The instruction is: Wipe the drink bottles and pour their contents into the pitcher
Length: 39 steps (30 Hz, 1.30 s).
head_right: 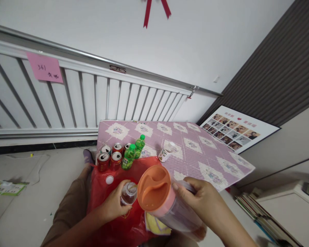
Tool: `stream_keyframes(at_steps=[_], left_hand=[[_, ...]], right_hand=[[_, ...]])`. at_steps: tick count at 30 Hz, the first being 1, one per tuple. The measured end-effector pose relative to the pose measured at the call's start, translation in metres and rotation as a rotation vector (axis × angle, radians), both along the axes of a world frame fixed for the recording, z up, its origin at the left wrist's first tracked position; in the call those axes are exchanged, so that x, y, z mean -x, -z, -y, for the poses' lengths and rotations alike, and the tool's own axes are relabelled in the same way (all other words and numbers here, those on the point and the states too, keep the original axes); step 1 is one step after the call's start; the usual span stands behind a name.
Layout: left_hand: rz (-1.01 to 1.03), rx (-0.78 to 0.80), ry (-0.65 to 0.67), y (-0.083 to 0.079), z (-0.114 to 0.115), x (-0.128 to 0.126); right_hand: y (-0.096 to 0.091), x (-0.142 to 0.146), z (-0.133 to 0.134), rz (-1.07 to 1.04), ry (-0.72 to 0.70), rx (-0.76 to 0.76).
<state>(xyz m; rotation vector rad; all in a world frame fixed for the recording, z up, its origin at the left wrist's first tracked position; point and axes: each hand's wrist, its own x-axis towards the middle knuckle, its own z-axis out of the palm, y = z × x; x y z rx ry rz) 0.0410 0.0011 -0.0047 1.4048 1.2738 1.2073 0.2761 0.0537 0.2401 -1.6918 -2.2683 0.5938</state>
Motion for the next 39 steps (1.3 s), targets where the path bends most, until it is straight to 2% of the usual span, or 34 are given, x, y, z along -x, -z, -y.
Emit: stream_keyframes(at_steps=[8,14,39], left_hand=[[-0.003,-0.011,-0.004,0.001,0.0,0.0],[-0.009,-0.012,-0.013,0.002,0.0,0.0],[0.005,-0.017,-0.001,0.003,-0.001,0.0]], right_hand=[[-0.002,0.006,0.002,0.0,0.056,0.02],[0.0,0.003,0.002,-0.034,0.014,-0.006],[-0.007,0.01,0.002,0.055,0.053,0.067]])
